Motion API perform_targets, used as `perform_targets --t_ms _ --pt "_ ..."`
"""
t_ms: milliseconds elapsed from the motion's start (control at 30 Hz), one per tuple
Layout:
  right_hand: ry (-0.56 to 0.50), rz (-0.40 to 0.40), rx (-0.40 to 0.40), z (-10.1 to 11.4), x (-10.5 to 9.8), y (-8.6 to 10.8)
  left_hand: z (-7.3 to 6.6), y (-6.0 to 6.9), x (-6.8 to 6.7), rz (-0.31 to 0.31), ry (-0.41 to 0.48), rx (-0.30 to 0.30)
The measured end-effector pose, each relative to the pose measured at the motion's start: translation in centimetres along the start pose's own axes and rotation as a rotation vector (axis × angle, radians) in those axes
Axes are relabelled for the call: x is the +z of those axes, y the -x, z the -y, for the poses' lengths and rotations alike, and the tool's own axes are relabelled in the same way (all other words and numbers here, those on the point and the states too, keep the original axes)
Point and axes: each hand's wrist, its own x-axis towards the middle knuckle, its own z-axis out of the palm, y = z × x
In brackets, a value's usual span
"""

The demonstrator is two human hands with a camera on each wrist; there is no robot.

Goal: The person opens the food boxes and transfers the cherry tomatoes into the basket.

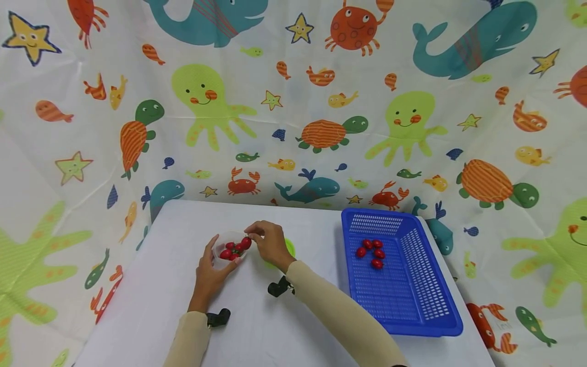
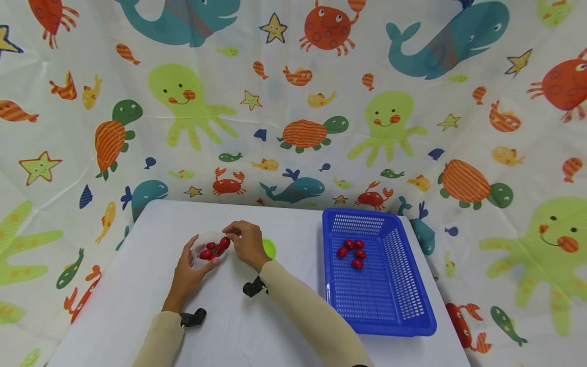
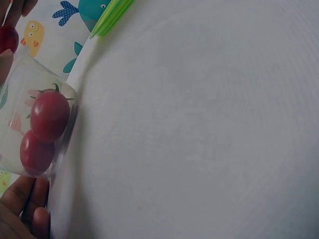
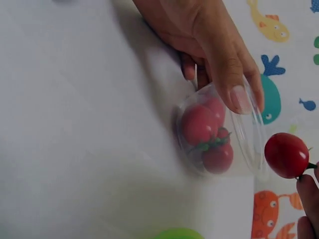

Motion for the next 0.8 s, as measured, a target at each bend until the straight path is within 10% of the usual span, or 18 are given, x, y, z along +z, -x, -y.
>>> perform_targets --t_ms 800 --pt "-0.035 -0.046 0.022 -1.3 -6.0 1.6 -0.1 0.2 0.2 0.005 -0.022 -0.001"
